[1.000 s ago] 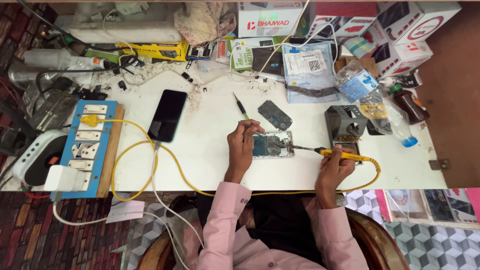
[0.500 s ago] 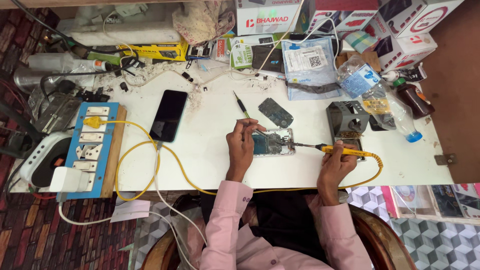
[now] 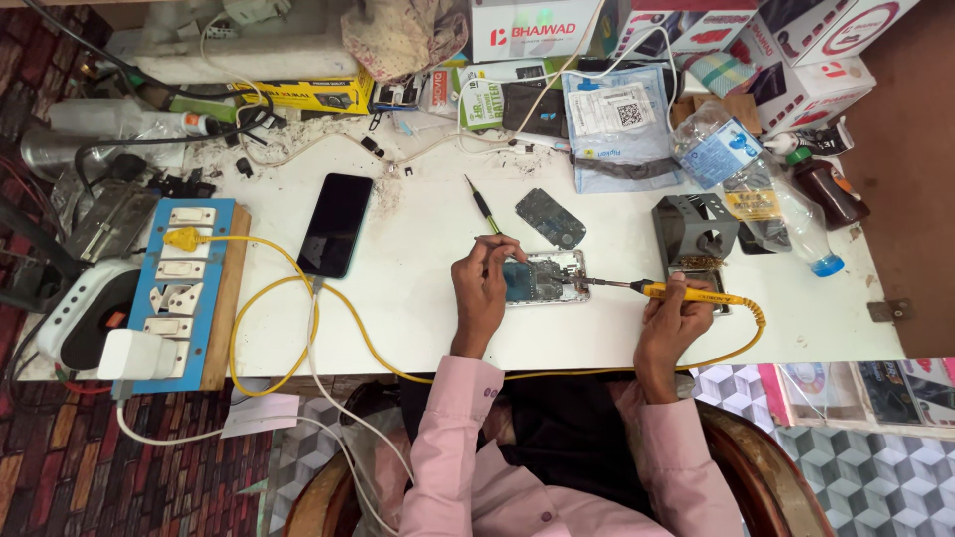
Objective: The person uses a soldering iron and a small tool to work on a disassembled mobile phone motherboard placed on a white workbench. The person repeatedly applies the soldering iron to various points on the circuit board while holding the board steady with the other hand.
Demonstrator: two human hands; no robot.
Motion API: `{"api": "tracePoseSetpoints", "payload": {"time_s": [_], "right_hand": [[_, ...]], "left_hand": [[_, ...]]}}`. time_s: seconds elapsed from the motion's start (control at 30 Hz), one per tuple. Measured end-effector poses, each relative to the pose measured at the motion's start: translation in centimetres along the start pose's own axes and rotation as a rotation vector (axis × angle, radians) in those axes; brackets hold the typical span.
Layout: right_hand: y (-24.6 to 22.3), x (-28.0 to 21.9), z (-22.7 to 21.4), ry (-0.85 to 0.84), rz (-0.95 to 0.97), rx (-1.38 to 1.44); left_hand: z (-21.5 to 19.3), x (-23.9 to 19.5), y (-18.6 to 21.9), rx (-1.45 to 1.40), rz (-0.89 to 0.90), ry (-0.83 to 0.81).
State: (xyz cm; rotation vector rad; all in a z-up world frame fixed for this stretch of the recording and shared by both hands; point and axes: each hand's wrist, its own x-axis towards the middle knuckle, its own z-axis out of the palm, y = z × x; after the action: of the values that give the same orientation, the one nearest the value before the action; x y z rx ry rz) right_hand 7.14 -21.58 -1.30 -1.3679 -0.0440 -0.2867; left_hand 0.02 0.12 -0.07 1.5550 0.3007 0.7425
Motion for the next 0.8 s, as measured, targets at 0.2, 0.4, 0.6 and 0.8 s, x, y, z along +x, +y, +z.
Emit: {"api": "tracePoseSetpoints", "payload": {"time_s": [0.2, 0.4, 0.6, 0.8], "right_hand": [[-0.2, 0.0, 0.0, -0.007, -0.005, -0.003], [-0.3, -0.3, 0.0, -0.015, -0.028, -0.035], [-0.1, -0.4, 0.1, -0.034, -0.088, -0.046], [0.3, -1.0, -0.2, -0.041, -0.162, -0.027]], "left_hand": [[0.2, -0.2, -1.2, -0.030, 0.228, -0.045], [0.2, -0.5, -1.5, 0.036, 0.130, -0.104], [0.3, -0.4, -1.6, -0.049, 0.139, -0.118], [0.3, -0.3, -1.6, -0.074, 0.064, -0.128]]}}
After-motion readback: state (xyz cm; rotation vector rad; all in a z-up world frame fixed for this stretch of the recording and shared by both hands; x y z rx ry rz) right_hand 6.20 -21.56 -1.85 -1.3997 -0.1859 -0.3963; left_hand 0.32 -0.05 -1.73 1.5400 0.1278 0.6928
